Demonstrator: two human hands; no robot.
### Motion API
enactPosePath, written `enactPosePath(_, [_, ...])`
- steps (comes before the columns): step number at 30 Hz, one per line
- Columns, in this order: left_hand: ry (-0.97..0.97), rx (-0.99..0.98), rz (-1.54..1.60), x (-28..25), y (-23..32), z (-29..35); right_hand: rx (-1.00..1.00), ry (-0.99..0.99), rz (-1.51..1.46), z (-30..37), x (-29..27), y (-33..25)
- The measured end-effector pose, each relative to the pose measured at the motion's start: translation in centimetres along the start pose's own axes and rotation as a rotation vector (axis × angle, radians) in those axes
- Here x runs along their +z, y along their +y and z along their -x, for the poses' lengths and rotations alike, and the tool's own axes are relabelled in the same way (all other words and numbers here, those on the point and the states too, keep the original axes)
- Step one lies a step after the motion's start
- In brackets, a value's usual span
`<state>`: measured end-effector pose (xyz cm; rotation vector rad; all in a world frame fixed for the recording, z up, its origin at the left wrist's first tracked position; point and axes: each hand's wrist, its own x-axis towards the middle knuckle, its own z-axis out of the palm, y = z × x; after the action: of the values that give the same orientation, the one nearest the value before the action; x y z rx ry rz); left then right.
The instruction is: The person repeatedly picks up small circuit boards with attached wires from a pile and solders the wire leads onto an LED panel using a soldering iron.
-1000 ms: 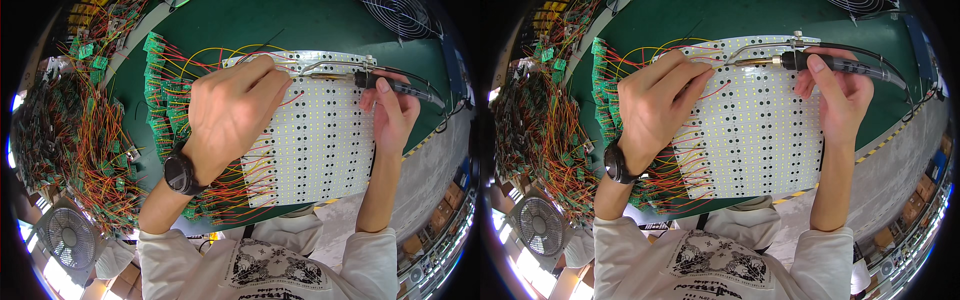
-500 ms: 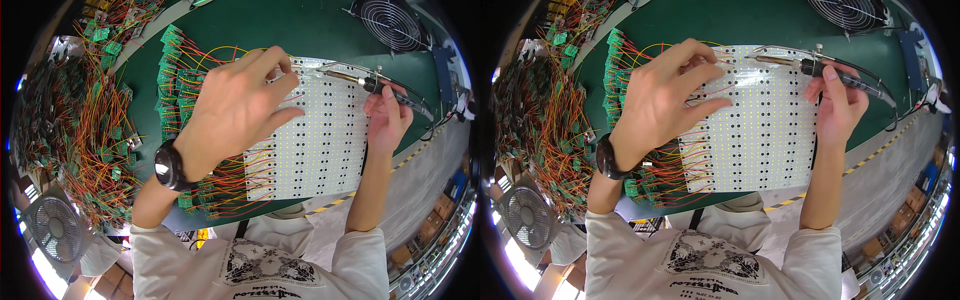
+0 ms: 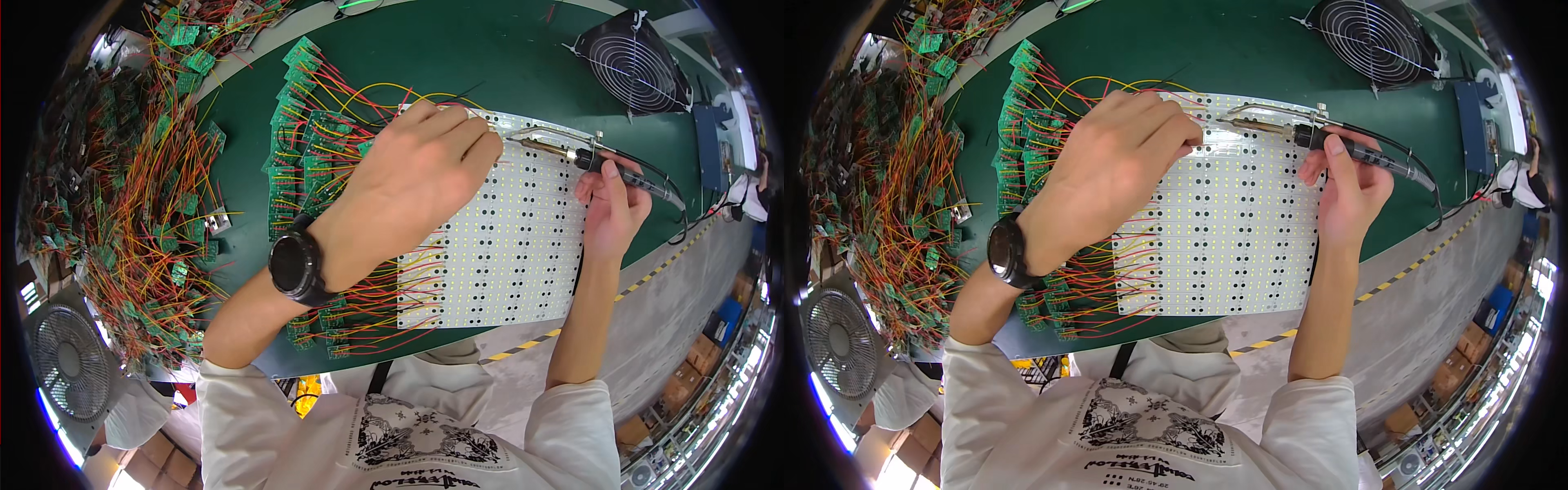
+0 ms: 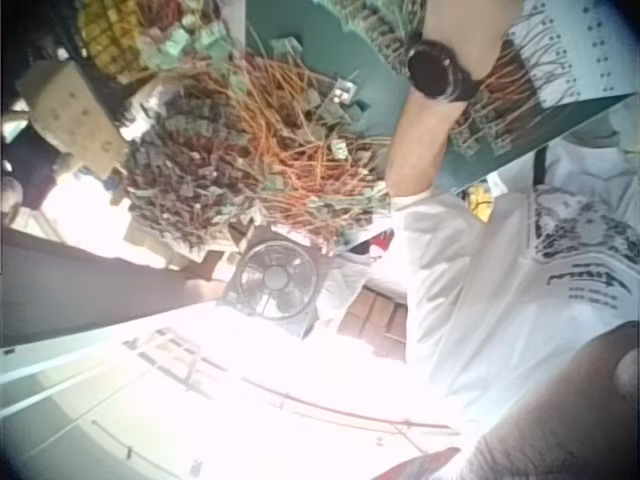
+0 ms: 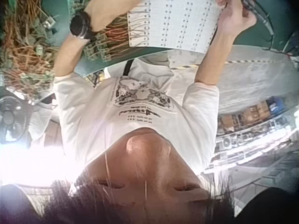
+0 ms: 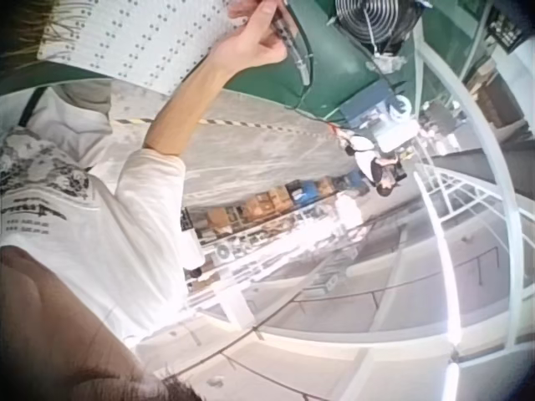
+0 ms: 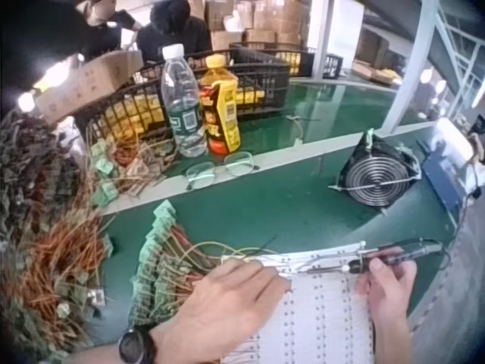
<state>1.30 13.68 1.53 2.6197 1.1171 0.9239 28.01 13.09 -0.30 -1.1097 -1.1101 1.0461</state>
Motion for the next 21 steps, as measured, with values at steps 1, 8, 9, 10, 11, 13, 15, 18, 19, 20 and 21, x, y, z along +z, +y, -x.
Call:
enactPosePath(1, [-0.019, 0.016, -0.077, 0.2, 0.0, 0.2, 0.003, 0.005, 0.009, 0.0, 0.0, 0.0])
enactPosePath(8, [0.043, -0.056, 0.0, 1.3, -0.6, 0.8, 0.145, -0.108, -0.038, -1.1, -0.4, -0.1])
enactPosePath(9, [0.049, -0.054, 0.004, 1.4, -0.7, 0.7, 0.146, -0.109, -0.036, -1.1, -0.3, -0.1])
enactPosePath(10, [0.056, -0.052, 0.008, 1.4, -0.7, 0.6, 0.124, -0.108, 0.018, -1.0, -0.3, 0.1])
enactPosePath(11, [0.057, -0.055, 0.009, 1.4, -0.8, 0.6, 0.101, -0.107, 0.072, -0.9, -0.3, 0.2])
enactPosePath(13, [0.085, -0.059, 0.015, 1.5, -0.8, 0.6, 0.074, -0.113, 0.034, -0.5, -0.8, 0.3])
enactPosePath(15, [0.085, -0.061, 0.008, 1.6, -0.9, 0.6, 0.047, -0.116, -0.002, -0.5, -1.0, 0.3])
enactPosePath(18, [0.079, -0.067, -0.004, 1.5, -1.0, 0.6, 0.042, -0.117, 0.015, -0.5, -1.0, 0.4])
enactPosePath(19, [0.075, -0.072, -0.011, 1.5, -1.0, 0.7, 0.043, -0.123, 0.017, -0.5, -0.9, 0.4])
enactPosePath(20, [0.076, -0.073, -0.009, 1.5, -1.0, 0.7, 0.043, -0.129, 0.02, -0.5, -0.9, 0.3])
enactPosePath(21, [0.08, -0.068, -0.008, 1.6, -1.0, 0.6, 0.048, -0.127, 0.018, -0.5, -1.0, 0.5])
